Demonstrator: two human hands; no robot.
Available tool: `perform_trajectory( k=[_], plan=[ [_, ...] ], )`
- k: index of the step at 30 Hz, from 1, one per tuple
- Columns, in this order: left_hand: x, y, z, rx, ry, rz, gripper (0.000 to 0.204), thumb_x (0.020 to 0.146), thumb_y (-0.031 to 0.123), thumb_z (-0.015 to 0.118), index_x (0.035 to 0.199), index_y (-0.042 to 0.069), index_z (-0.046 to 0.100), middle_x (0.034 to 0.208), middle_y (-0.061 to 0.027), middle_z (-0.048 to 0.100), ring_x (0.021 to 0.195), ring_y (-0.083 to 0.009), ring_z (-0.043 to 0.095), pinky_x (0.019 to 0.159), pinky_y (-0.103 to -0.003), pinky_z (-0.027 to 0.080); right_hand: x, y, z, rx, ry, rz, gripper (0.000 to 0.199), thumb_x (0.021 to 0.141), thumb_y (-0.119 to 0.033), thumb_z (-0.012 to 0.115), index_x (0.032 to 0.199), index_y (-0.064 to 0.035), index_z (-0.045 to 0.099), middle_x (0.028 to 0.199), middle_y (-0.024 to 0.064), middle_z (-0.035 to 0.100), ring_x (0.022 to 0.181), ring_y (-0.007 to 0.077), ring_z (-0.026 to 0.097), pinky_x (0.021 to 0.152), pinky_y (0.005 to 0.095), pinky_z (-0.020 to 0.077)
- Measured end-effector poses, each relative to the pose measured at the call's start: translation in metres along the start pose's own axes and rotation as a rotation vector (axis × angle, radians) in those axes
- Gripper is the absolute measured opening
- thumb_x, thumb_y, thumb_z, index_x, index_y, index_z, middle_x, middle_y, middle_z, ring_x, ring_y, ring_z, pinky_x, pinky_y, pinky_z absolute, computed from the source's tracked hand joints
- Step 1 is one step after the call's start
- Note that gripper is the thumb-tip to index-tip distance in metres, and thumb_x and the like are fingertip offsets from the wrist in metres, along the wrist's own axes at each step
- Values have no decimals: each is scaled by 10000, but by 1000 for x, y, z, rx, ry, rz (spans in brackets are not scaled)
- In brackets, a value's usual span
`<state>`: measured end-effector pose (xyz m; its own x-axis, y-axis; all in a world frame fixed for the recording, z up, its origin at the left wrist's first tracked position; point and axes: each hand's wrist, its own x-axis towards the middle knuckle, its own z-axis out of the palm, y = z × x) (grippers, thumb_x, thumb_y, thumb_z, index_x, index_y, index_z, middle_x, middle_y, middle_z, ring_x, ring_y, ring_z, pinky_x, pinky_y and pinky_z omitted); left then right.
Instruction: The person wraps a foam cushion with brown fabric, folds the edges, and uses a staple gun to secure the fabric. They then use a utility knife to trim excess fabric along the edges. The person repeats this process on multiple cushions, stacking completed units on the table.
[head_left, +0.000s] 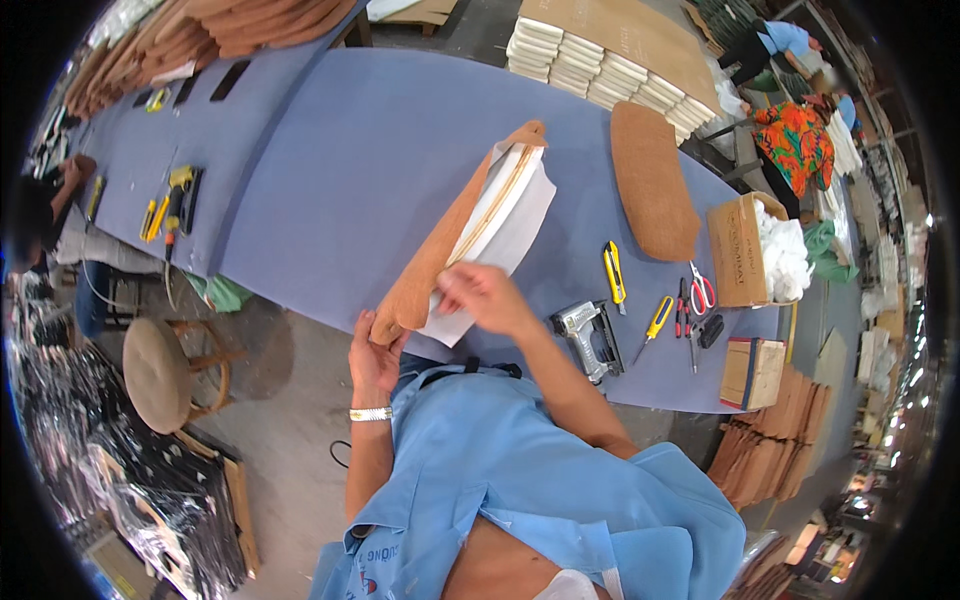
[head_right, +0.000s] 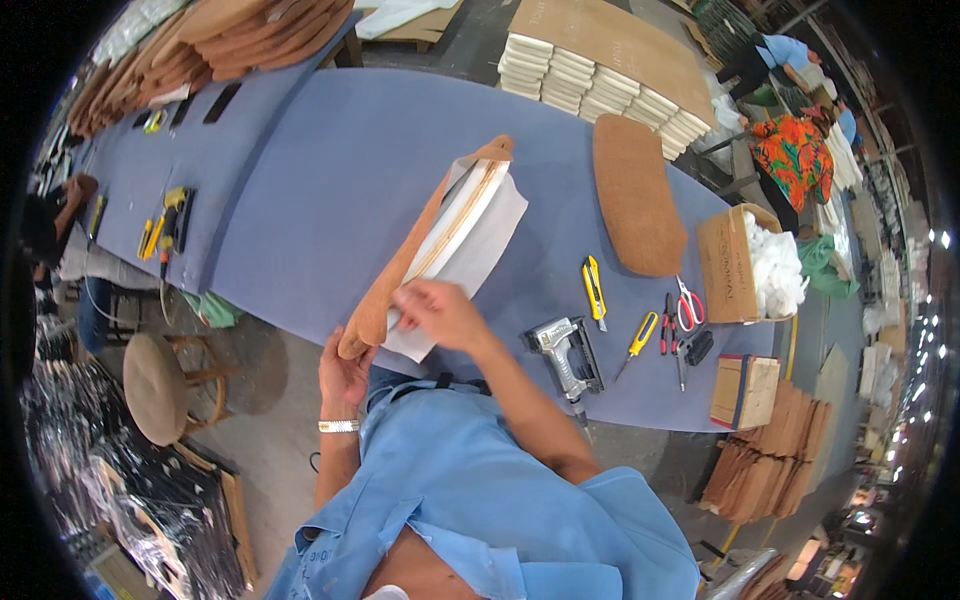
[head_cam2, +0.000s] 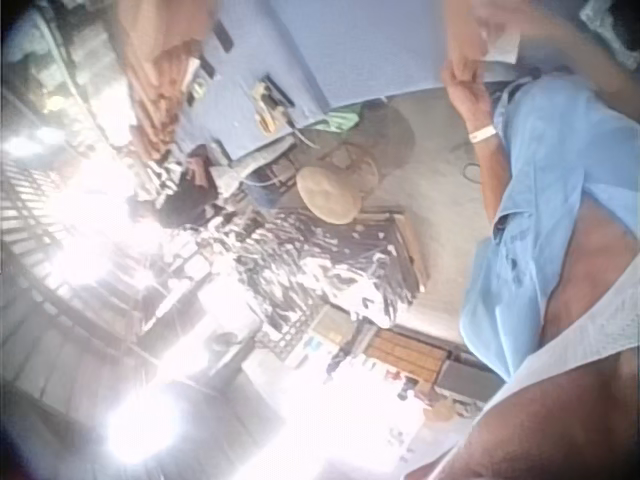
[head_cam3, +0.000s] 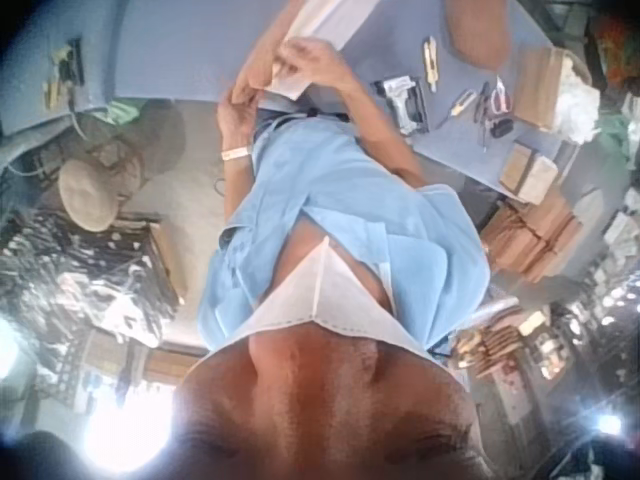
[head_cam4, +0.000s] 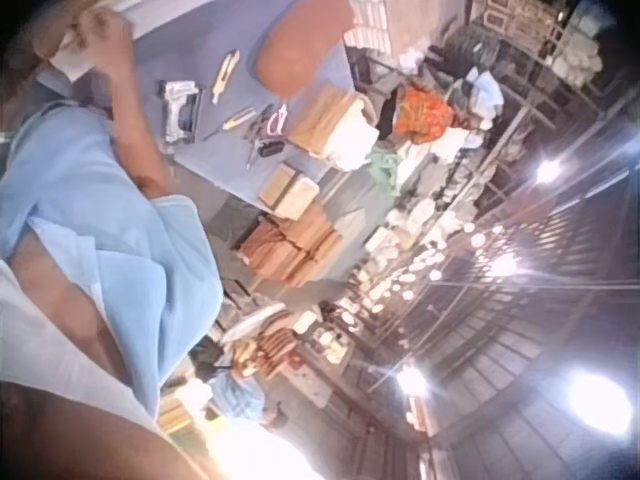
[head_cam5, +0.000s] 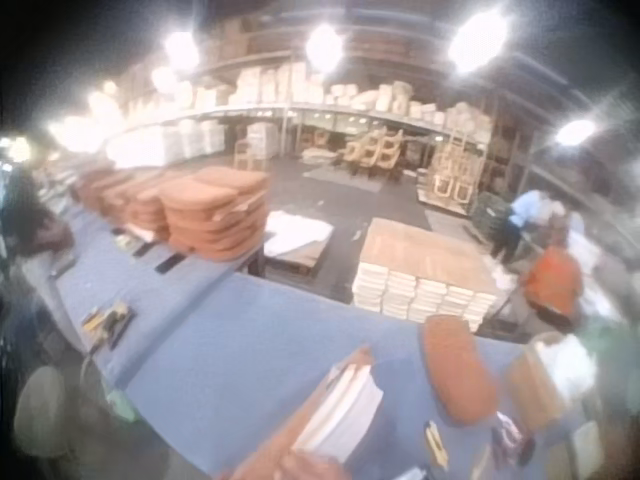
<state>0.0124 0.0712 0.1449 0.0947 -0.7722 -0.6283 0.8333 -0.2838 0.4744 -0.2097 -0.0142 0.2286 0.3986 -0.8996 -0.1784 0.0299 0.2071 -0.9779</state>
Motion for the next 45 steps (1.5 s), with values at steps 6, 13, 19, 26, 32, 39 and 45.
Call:
perform_trajectory(
  k=[6, 13, 19, 26, 32, 39, 45],
  plan=[
    [-2, 12, -1, 128, 59, -33, 392, 1078, 275, 494, 1360, 9, 547, 1337, -136, 655, 1204, -287, 666, 977, -459, 599, 37, 10, -102, 172, 673, -58, 374, 1081, -364, 584, 1216, -16, 614, 1150, 115, 671, 963, 185, 678, 809, 339, 586],
    [12, -5, -5, 211, 64, -64, 584, 1033, 223, 618, 1547, 63, 392, 1452, -141, 573, 1278, -307, 613, 987, -477, 576, 40, -6, -141, 343, 897, -21, 615, 1050, -564, 547, 1323, -13, 574, 1233, 126, 630, 1059, 226, 640, 874, 403, 553],
    [-16, -19, 31, 404, 117, 88, 708, 1024, 159, 659, 1611, 42, 280, 1517, -183, 511, 1334, -311, 562, 1072, -476, 524, 23, 21, -168, 325, 888, 188, 605, 1022, -580, 582, 1308, -47, 602, 1242, 98, 645, 1056, 213, 619, 826, 398, 515],
    [-3, -15, 34, 559, 188, 364, 765, 1032, 208, 664, 1627, -6, 232, 1543, -208, 484, 1344, -301, 552, 1084, -436, 508, -3, 99, -175, 797, 988, 3, 520, 1032, -451, 632, 1314, -16, 595, 1315, 134, 640, 1160, 271, 642, 951, 465, 541],
    [15, -6, 14, 581, 200, 291, 729, 1047, 258, 626, 1622, 3, 257, 1532, -209, 489, 1344, -301, 554, 1079, -424, 507, -9, 88, -160, 875, 988, 61, 432, 1038, -374, 640, 1255, -1, 627, 1255, 138, 671, 1129, 262, 663, 944, 476, 556],
    [11, 21, -10, 453, 25, 12, 564, 1077, 282, 541, 1542, -2, 397, 1430, -199, 580, 1269, -322, 618, 995, -405, 575, -2, 9, -150, 275, 773, 26, 352, 1023, -370, 671, 1166, -49, 684, 1099, 61, 702, 966, 161, 662, 867, 373, 559],
    [25, 31, -57, 97, -143, -355, 466, 1070, 319, 522, 1373, -34, 557, 1162, -239, 681, 980, -405, 726, 672, -267, 689, 36, -9, -130, -46, 652, -194, 415, 1001, -331, 692, 1308, -56, 642, 1238, 144, 668, 1116, 268, 658, 954, 402, 555]
  ],
)
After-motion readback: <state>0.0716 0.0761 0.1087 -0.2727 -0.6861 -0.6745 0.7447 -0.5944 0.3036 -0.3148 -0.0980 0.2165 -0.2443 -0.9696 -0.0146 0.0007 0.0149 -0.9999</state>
